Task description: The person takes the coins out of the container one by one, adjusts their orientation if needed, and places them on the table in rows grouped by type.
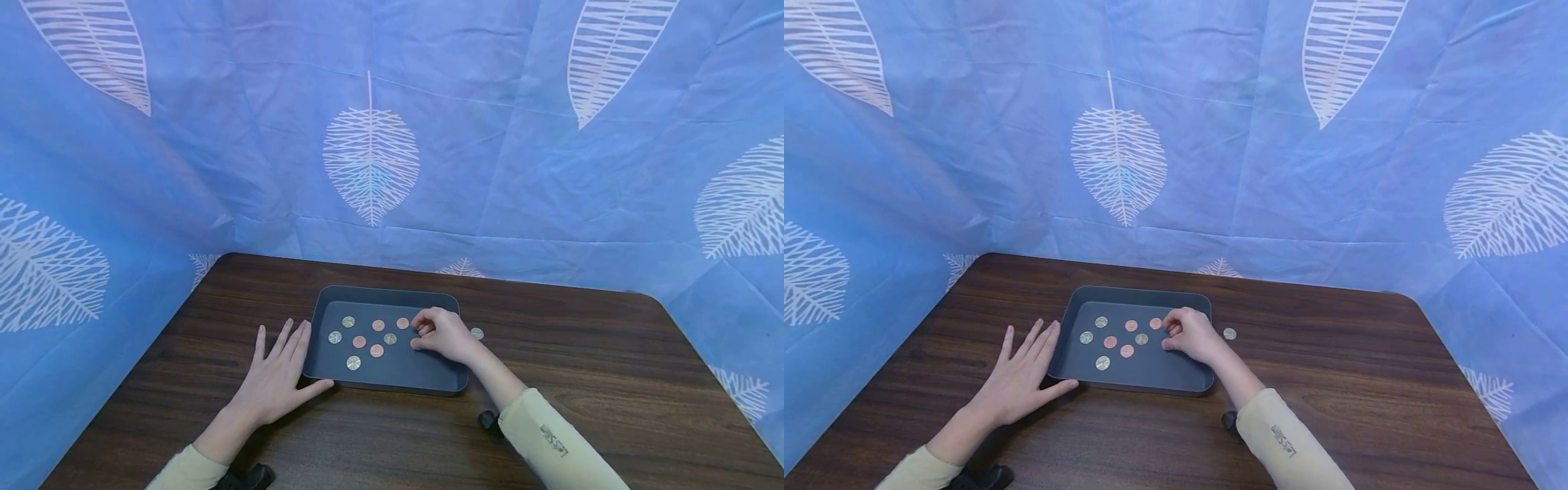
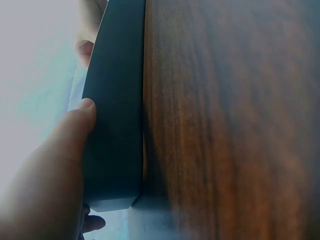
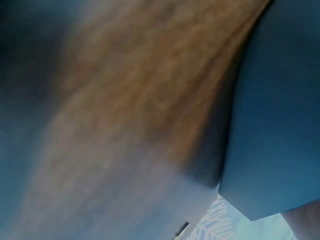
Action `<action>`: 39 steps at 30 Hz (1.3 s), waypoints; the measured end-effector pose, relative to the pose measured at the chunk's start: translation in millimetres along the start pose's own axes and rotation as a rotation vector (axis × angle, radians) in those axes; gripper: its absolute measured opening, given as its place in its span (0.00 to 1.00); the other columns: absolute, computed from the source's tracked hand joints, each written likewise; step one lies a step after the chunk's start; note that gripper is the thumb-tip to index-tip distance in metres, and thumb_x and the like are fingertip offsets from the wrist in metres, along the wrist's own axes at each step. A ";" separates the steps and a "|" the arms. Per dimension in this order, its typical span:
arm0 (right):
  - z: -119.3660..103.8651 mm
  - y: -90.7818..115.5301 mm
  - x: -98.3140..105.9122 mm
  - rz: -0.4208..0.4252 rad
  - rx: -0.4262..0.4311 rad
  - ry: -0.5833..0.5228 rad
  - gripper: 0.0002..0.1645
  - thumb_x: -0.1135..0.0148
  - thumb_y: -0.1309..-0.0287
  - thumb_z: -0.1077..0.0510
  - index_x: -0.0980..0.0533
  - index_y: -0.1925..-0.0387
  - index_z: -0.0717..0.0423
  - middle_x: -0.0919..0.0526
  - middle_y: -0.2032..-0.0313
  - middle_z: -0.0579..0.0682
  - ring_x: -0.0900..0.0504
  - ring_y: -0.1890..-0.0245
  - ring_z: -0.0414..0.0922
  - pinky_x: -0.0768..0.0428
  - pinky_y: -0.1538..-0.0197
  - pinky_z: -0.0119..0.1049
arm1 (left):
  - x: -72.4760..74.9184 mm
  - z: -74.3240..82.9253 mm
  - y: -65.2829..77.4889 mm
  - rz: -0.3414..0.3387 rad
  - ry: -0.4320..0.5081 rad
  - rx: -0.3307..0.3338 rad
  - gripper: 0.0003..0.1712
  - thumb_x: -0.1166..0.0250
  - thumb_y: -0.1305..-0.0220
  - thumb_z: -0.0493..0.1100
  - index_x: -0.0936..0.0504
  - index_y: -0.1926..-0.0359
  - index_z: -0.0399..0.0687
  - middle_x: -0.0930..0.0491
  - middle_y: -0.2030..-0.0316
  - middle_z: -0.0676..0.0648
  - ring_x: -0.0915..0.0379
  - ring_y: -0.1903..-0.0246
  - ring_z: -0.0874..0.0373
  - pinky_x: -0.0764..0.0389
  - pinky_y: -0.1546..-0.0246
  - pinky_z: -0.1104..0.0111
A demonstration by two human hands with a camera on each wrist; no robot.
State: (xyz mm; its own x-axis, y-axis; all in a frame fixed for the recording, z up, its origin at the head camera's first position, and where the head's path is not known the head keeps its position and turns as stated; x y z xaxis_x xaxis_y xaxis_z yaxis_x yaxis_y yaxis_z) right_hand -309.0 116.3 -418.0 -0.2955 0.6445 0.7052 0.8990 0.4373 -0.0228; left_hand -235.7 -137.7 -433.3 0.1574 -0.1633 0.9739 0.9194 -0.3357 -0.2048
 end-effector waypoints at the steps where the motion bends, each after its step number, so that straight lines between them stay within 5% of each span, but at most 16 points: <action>1: 1.1 -0.6 -1.1 -0.006 -0.013 0.007 0.14 0.28 0.49 0.61 0.21 0.60 0.61 0.23 0.65 0.49 0.24 0.68 0.40 0.24 0.63 0.37 | 0.0 0.0 0.0 -0.001 0.002 0.000 0.63 0.58 0.46 0.83 0.48 0.27 0.36 0.45 0.29 0.39 0.57 0.29 0.42 0.66 0.35 0.38; 12: -1.9 0.1 -10.2 -0.056 0.004 0.099 0.17 0.29 0.50 0.63 0.19 0.57 0.65 0.21 0.65 0.50 0.24 0.67 0.40 0.23 0.64 0.34 | 0.5 0.5 0.8 0.007 0.017 -0.006 0.63 0.57 0.46 0.82 0.48 0.27 0.36 0.45 0.29 0.39 0.57 0.29 0.42 0.66 0.35 0.38; 20: -3.1 -0.7 -12.5 -0.065 0.050 0.141 0.07 0.29 0.49 0.64 0.18 0.67 0.60 0.22 0.71 0.47 0.27 0.73 0.38 0.26 0.68 0.32 | 0.2 0.4 0.7 0.014 0.019 -0.011 0.63 0.57 0.46 0.82 0.48 0.27 0.36 0.45 0.29 0.39 0.57 0.29 0.41 0.67 0.35 0.38; 27: -3.8 -1.0 -14.3 -0.090 0.074 0.147 0.08 0.29 0.50 0.64 0.22 0.70 0.58 0.26 0.73 0.47 0.29 0.74 0.39 0.28 0.70 0.32 | -0.2 0.3 0.5 0.015 0.021 -0.010 0.63 0.57 0.46 0.82 0.48 0.27 0.36 0.44 0.29 0.39 0.56 0.29 0.41 0.66 0.35 0.38; 39: -16.7 3.6 -14.9 -0.069 0.227 0.149 0.11 0.31 0.53 0.69 0.25 0.71 0.55 0.27 0.72 0.48 0.33 0.72 0.40 0.30 0.69 0.32 | 0.2 0.6 0.7 0.009 0.020 -0.002 0.63 0.57 0.46 0.82 0.48 0.27 0.36 0.44 0.30 0.39 0.56 0.29 0.41 0.66 0.35 0.38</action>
State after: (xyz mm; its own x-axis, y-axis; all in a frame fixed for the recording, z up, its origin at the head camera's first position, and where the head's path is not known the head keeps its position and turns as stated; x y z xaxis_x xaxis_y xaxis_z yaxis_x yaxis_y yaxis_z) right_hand -296.0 97.7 -416.7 -0.2873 0.5162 0.8068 0.7782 0.6169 -0.1176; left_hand -234.8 -137.4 -433.2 0.1583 -0.1852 0.9699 0.9174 -0.3357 -0.2139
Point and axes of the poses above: each hand's wrist, its own y-axis away from the middle knuckle, its own x-axis out of the back of the hand, z = x × y, the point moved 9 cm from there along -y, towards the middle knuckle
